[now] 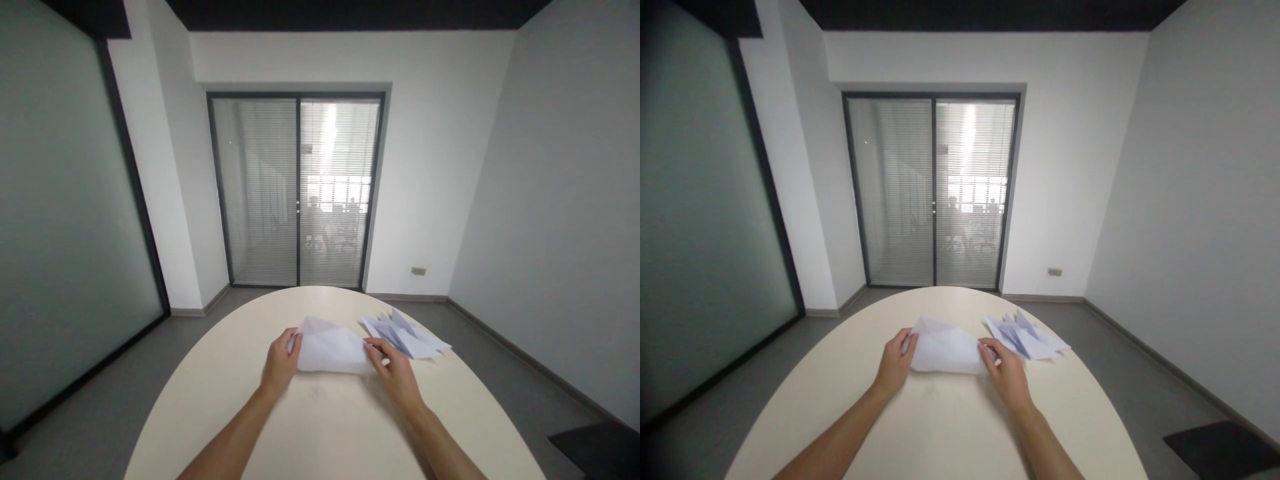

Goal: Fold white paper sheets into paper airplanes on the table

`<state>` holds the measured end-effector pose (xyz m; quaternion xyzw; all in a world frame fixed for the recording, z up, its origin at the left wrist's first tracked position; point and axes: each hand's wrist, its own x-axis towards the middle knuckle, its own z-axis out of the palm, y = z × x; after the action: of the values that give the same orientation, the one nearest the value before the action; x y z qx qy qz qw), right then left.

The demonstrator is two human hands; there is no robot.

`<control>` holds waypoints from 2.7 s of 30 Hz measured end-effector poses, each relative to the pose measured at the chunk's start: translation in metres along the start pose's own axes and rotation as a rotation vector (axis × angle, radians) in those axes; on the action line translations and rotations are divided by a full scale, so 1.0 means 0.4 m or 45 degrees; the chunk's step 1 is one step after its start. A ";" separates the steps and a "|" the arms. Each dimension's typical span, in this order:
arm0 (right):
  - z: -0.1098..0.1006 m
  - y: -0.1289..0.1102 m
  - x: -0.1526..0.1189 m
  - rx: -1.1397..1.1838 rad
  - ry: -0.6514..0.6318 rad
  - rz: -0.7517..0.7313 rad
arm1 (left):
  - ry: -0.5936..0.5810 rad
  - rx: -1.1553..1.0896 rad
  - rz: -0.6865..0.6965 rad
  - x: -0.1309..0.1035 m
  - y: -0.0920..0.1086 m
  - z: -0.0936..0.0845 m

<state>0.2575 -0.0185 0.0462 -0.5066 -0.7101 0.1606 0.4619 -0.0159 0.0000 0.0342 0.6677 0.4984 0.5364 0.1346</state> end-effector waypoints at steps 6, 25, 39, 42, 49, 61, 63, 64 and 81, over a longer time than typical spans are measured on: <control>0.017 0.021 0.008 0.085 0.105 0.043 | 0.083 0.010 0.000 0.002 -0.015 0.009; 0.022 0.025 -0.008 -0.374 -0.186 0.139 | -0.596 0.577 0.259 -0.077 0.060 0.054; 0.022 0.027 -0.016 0.174 -0.347 -0.080 | -0.664 0.547 0.185 -0.061 0.045 0.038; 0.018 0.006 -0.024 0.044 -0.378 -0.171 | -0.676 0.532 0.181 -0.055 0.039 0.033; 0.016 0.001 -0.019 -0.118 -0.441 -0.273 | -0.645 0.390 0.241 -0.049 0.064 0.013; 0.005 -0.044 -0.018 -0.172 -0.526 -0.267 | -0.640 0.569 0.532 -0.043 0.074 0.027; 0.006 -0.045 -0.021 -0.155 -0.574 -0.276 | -0.693 0.681 0.476 -0.039 0.061 0.025; 0.008 -0.042 -0.022 -0.148 -0.591 -0.277 | -0.709 0.736 0.437 -0.038 0.058 0.023; 0.041 -0.035 -0.046 -0.190 -0.696 -0.372 | -0.777 0.801 0.246 -0.060 0.053 0.021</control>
<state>0.2370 -0.0366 0.0384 -0.3698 -0.8830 0.1702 0.2335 0.0042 -0.0264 0.0323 0.8472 0.5102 0.1474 0.0153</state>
